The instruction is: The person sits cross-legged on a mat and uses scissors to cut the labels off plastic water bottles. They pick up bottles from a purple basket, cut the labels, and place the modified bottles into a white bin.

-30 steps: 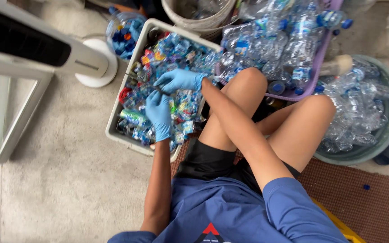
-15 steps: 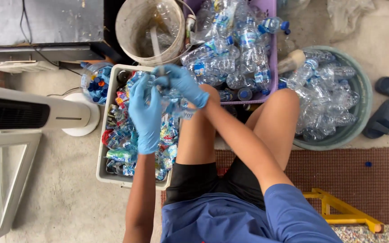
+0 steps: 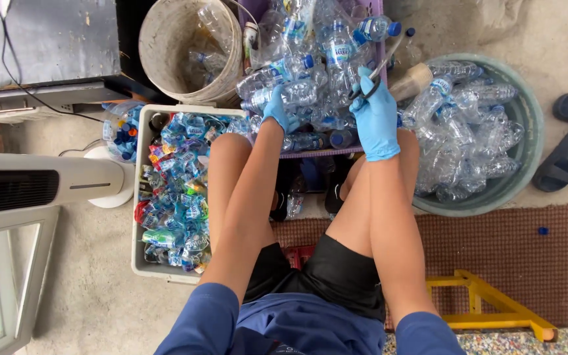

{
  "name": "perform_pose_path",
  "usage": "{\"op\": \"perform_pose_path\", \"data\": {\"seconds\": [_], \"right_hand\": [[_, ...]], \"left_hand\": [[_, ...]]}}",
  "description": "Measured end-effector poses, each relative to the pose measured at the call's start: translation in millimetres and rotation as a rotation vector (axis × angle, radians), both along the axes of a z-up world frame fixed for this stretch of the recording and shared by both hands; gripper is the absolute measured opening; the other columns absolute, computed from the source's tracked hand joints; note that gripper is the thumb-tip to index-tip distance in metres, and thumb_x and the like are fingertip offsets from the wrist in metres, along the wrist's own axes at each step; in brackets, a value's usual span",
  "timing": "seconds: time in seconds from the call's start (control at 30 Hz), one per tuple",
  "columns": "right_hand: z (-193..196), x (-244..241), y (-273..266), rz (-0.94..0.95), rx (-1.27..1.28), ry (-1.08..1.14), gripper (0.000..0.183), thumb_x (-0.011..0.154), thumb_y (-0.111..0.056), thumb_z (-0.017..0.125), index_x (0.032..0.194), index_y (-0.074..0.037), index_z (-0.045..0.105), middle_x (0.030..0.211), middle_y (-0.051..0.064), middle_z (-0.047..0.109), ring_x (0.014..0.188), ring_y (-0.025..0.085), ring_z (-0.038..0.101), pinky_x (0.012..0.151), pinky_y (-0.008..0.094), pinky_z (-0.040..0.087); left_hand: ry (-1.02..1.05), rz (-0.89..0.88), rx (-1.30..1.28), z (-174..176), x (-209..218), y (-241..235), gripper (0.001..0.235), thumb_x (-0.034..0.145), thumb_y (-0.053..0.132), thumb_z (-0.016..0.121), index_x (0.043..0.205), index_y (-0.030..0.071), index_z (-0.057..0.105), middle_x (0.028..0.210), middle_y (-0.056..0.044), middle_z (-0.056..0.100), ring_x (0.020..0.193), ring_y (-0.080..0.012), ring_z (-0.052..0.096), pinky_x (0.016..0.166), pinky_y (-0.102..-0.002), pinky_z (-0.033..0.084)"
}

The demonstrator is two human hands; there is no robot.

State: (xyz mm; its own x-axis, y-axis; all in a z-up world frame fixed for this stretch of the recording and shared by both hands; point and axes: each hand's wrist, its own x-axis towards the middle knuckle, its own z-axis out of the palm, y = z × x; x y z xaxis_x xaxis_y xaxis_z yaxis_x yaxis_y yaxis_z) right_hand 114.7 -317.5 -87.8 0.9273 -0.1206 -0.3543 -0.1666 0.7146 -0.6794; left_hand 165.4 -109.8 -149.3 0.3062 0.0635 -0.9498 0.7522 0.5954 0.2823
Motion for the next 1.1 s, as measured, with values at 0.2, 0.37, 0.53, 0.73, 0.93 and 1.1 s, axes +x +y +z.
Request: {"op": "perform_pose_path", "data": {"seconds": [0.2,0.37,0.53,0.73,0.93,1.1], "right_hand": [[-4,5,-14,0.066,-0.041,-0.065,0.035,0.097,-0.015,0.07,0.13,-0.002,0.069,0.089,0.009,0.062,0.066,0.012,0.052,0.06,0.021,0.045],[0,8,-10,0.135,-0.29,-0.016,0.025,0.096,-0.015,0.071,0.119,-0.006,0.072,0.087,0.006,0.069,0.067,0.007,0.055,0.057,0.019,0.043],[3,7,8,0.273,-0.578,0.094,0.018,0.094,-0.017,0.072,0.112,-0.016,0.073,0.095,0.001,0.07,0.077,0.006,0.062,0.06,0.018,0.05],[-35,13,25,0.265,-0.645,-0.009,0.023,0.09,-0.02,0.083,0.11,-0.016,0.074,0.083,0.008,0.077,0.06,0.008,0.069,0.053,0.016,0.058],[-1,3,46,0.399,-0.723,0.044,0.018,0.094,-0.018,0.071,0.112,-0.019,0.075,0.101,-0.002,0.076,0.088,0.006,0.068,0.068,0.02,0.055],[-27,8,55,0.382,-0.678,-0.032,0.02,0.09,-0.02,0.077,0.11,-0.018,0.074,0.095,-0.005,0.075,0.086,0.004,0.069,0.065,0.017,0.052]], "left_hand": [[-0.044,0.176,0.046,-28,5,-9,0.09,0.082,0.056,0.061,0.161,0.021,0.034,0.163,-0.014,0.038,0.141,-0.0348,0.049,0.113,-0.047,0.044],[-0.126,0.283,-0.073,-25,-3,-3,0.084,0.087,0.058,0.055,0.162,0.033,0.028,0.17,-0.01,0.018,0.147,-0.0348,0.04,0.115,-0.049,0.043],[-0.199,0.165,-0.01,-8,-13,3,0.072,0.081,0.051,0.06,0.149,0.032,0.046,0.162,-0.017,0.032,0.136,-0.0369,0.05,0.096,-0.044,0.056],[-0.319,0.244,-0.174,57,-34,31,0.115,0.068,0.039,0.081,0.156,-0.005,0.021,0.152,-0.028,0.033,0.144,-0.0426,0.039,0.116,-0.045,0.041],[-0.696,0.006,0.262,131,-66,85,0.056,0.086,0.012,0.064,0.14,0.013,0.054,0.112,-0.008,0.04,0.1,-0.0236,0.048,0.089,-0.033,0.048],[-0.662,0.48,0.427,138,-109,183,0.058,0.075,0.036,0.07,0.124,0.005,0.069,0.128,-0.01,0.071,0.111,-0.0212,0.07,0.073,-0.03,0.054]]}}
